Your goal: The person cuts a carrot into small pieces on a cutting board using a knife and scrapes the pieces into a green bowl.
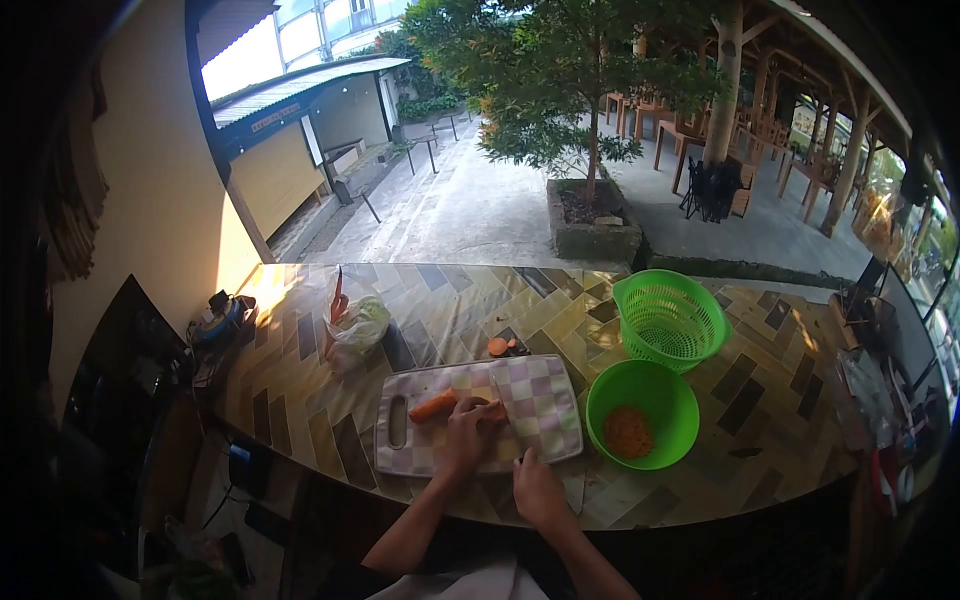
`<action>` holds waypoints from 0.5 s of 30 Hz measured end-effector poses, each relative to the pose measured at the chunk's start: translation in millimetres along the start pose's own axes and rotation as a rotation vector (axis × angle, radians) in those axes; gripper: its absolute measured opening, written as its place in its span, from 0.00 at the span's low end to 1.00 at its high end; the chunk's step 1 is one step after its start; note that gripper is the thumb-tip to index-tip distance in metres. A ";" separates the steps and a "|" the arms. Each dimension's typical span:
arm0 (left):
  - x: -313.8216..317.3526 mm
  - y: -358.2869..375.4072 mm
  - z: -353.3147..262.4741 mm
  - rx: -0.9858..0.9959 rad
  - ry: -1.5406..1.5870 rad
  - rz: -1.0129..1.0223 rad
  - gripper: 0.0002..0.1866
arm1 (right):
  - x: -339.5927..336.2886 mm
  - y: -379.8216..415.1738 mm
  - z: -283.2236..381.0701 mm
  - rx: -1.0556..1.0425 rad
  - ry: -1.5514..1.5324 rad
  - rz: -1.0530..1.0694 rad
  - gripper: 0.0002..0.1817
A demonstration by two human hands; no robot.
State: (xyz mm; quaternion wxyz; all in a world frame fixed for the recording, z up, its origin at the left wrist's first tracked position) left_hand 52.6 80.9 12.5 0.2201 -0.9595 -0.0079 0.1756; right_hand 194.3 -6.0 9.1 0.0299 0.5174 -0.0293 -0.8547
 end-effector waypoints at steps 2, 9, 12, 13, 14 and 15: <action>1.2 -0.8 2.5 0.001 -0.002 0.008 0.13 | -2.8 -1.8 3.5 -0.011 0.009 0.006 0.16; -0.5 -2.2 4.1 0.000 -0.006 0.030 0.11 | -1.7 -11.7 2.8 0.031 -0.049 0.111 0.16; 1.9 -1.1 4.6 -0.038 -0.006 0.051 0.11 | 3.2 -20.8 9.0 0.021 -0.007 0.102 0.15; 1.2 -0.7 6.3 -0.061 -0.005 0.055 0.11 | 6.4 -22.7 10.8 0.035 0.014 0.107 0.15; 0.5 -0.4 6.1 -0.059 -0.012 0.056 0.11 | 8.7 -23.1 11.3 0.050 0.037 0.113 0.15; 0.8 0.2 5.7 -0.058 -0.018 0.056 0.12 | 7.8 -22.0 10.7 0.053 0.017 0.103 0.15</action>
Point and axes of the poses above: each hand's wrist, its own y-axis away from the middle knuckle, its own x-axis out of the palm, z = x × y, the point moved 7 cm from there along -y, towards the middle knuckle, and after that the axes turned 13 degrees about y, right-handed, at the moved point
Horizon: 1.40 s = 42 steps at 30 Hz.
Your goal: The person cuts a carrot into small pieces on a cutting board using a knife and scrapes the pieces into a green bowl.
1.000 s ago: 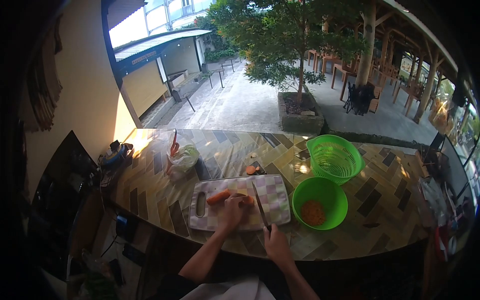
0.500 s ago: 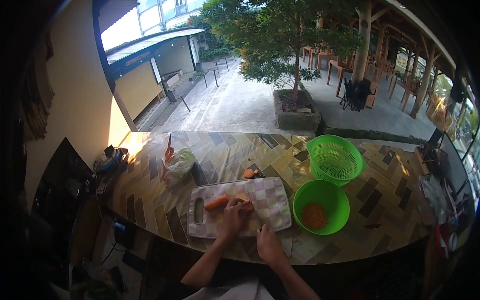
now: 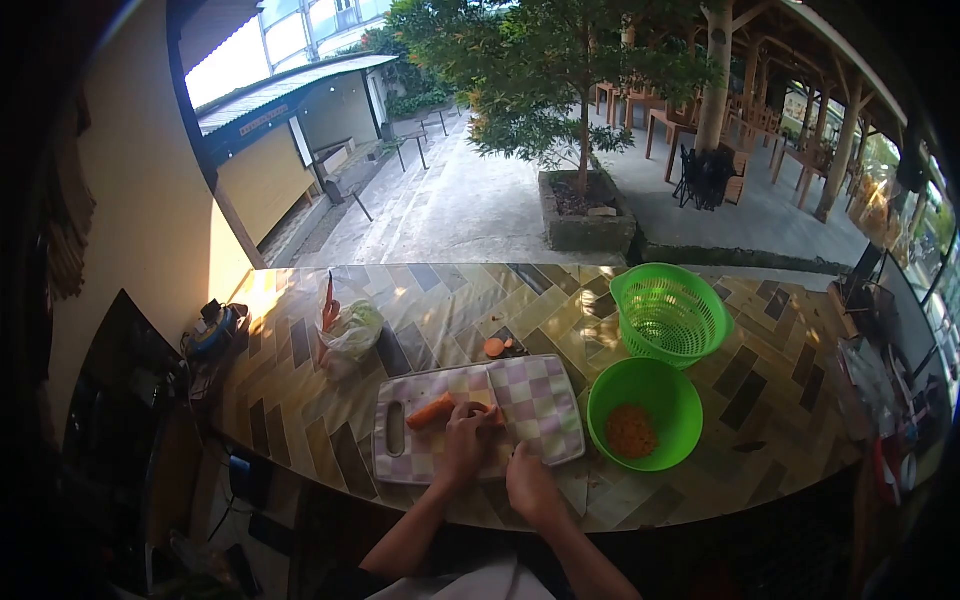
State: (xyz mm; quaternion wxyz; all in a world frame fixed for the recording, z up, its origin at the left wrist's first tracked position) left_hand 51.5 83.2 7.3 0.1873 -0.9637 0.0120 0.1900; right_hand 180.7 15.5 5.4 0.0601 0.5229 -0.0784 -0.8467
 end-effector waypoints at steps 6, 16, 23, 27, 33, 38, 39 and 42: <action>-2.6 3.0 0.1 0.051 -0.012 0.002 0.14 | -3.7 19.8 -10.3 -0.046 -0.027 -0.076 0.14; -4.2 1.3 -12.2 0.039 0.030 0.019 0.15 | -5.8 27.0 -4.0 -0.003 0.027 -0.115 0.14; -2.2 0.5 -4.9 0.046 0.030 0.014 0.12 | -7.4 23.0 -4.9 -0.003 -0.001 -0.041 0.15; -3.1 1.0 -10.0 0.017 0.041 0.014 0.10 | -9.5 19.2 -6.7 0.000 -0.024 0.021 0.15; -1.8 -1.0 -7.8 0.047 0.010 0.007 0.11 | -11.3 10.5 -0.5 0.014 -0.013 0.040 0.15; -3.2 1.5 -11.7 0.047 0.026 0.009 0.11 | 4.2 1.1 2.8 0.037 0.068 -0.007 0.13; -3.5 2.1 -12.6 0.033 0.036 0.005 0.10 | 3.7 5.2 -0.4 0.033 0.046 -0.017 0.13; -6.0 1.4 -12.5 0.035 0.038 -0.008 0.10 | 0.4 14.9 -11.5 -0.004 -0.030 -0.032 0.14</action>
Point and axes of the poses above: each hand's wrist, its own y-axis away from the middle knuckle, its own x-axis out of the palm, z = x × y, the point moved 7 cm from there along -y, towards the middle knuckle, and after that the axes turned 13 degrees about y, right-handed, at the moved point
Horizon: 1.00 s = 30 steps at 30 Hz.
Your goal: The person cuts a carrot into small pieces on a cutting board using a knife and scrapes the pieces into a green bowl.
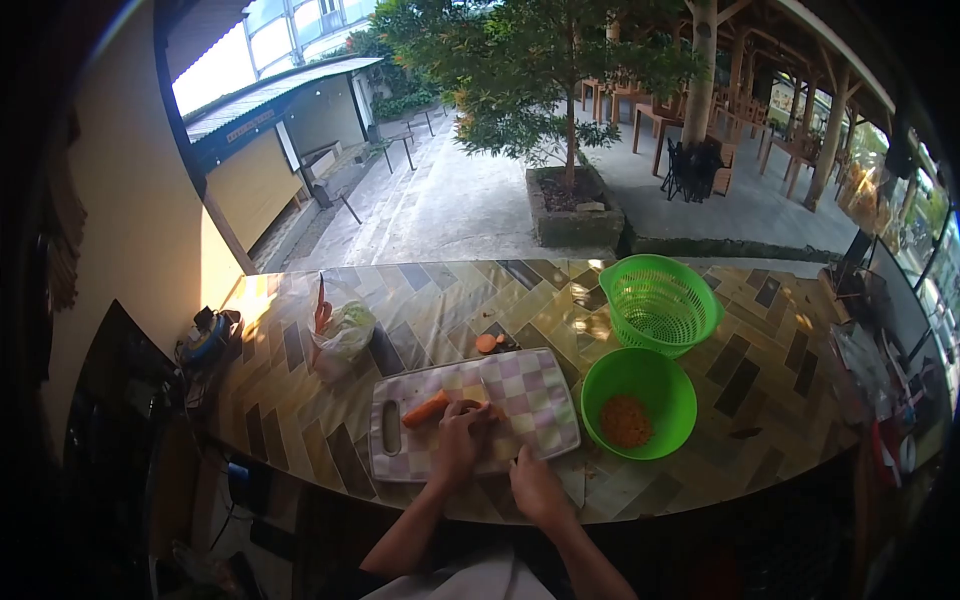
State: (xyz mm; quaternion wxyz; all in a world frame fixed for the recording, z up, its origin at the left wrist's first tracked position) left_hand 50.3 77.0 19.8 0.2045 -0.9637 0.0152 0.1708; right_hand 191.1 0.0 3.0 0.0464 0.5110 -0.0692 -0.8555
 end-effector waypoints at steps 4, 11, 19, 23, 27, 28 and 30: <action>-0.3 0.9 -0.9 -0.016 0.026 0.006 0.10 | -8.7 14.6 -8.6 -0.041 -0.114 -0.049 0.15; -0.8 1.9 3.4 0.010 0.001 -0.004 0.11 | -2.9 12.4 -5.2 -0.029 -0.144 -0.088 0.15; 0.2 1.3 10.3 -0.002 -0.022 0.000 0.12 | -2.0 8.5 -0.1 -0.016 -0.065 -0.032 0.15; 1.1 1.1 13.4 0.004 -0.017 0.004 0.12 | -2.8 0.5 -0.3 -0.008 -0.048 0.042 0.16; 0.9 -0.9 10.7 -0.003 -0.025 0.020 0.12 | -2.3 -7.1 9.3 0.046 0.026 0.080 0.15; 0.5 -0.6 9.7 -0.015 -0.024 0.026 0.12 | 7.1 -14.4 8.0 0.040 0.058 0.071 0.15; 0.7 -0.1 9.0 0.005 -0.048 0.049 0.12 | 12.7 -18.1 7.2 0.035 0.087 0.064 0.14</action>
Point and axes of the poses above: each hand's wrist, its own y-axis away from the middle knuckle, its own x-axis out of the palm, z = x × y, the point moved 7 cm from there along -y, towards the middle knuckle, and after that the axes turned 13 degrees about y, right-handed, at the moved point
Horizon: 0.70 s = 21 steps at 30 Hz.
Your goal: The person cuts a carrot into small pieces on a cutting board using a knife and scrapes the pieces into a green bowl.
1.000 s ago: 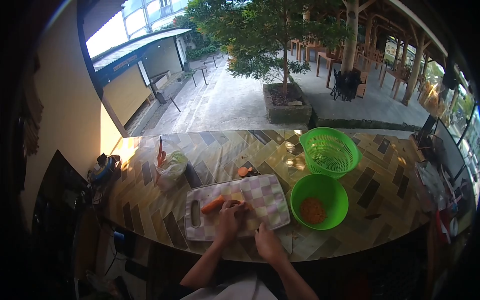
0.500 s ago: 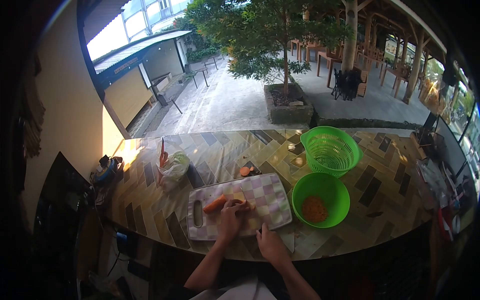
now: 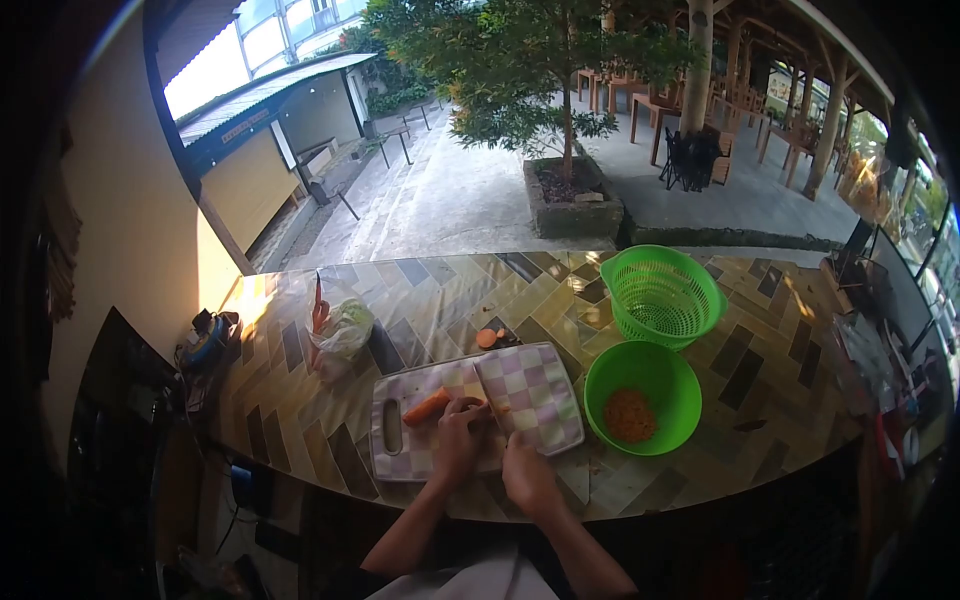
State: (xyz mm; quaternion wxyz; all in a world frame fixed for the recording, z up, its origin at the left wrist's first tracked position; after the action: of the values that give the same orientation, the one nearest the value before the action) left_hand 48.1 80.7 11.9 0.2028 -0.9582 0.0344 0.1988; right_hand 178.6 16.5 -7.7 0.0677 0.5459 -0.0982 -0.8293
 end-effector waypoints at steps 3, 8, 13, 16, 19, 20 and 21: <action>0.3 3.5 -2.8 0.019 -0.048 0.016 0.11 | -3.0 4.3 -1.3 0.011 -0.034 -0.008 0.14; -0.6 4.8 -3.8 0.017 -0.026 0.004 0.12 | -15.7 31.0 -11.0 0.032 -0.113 -0.034 0.16; -2.6 4.9 -6.6 0.012 0.005 0.006 0.17 | -11.2 29.8 -10.3 -0.027 -0.193 -0.106 0.15; -1.6 4.2 -3.9 0.031 0.021 -0.002 0.16 | -12.4 29.4 -7.5 -0.030 -0.174 -0.116 0.15; -2.6 3.9 -6.1 0.027 0.011 0.001 0.15 | -12.6 29.1 -3.3 -0.027 -0.151 -0.122 0.15; -2.8 4.4 -4.9 0.023 0.002 0.003 0.13 | -12.0 30.4 -2.6 -0.022 -0.144 -0.122 0.15; -2.8 4.3 -3.6 0.020 -0.006 0.004 0.11 | -10.6 30.8 -1.6 -0.005 -0.124 -0.104 0.15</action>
State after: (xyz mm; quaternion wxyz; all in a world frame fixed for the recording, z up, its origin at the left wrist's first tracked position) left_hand 46.3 75.3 14.4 0.2118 -0.9555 0.0378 0.2016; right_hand 184.4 -11.3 8.5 0.0197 0.4975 -0.0718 -0.8643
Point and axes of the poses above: each hand's wrist, its own y-axis away from the middle knuckle, its own x-axis out of the palm, z = x × y, the point moved 7 cm from there along -y, towards the middle knuckle, and after that the axes turned 13 degrees about y, right-handed, at the moved point
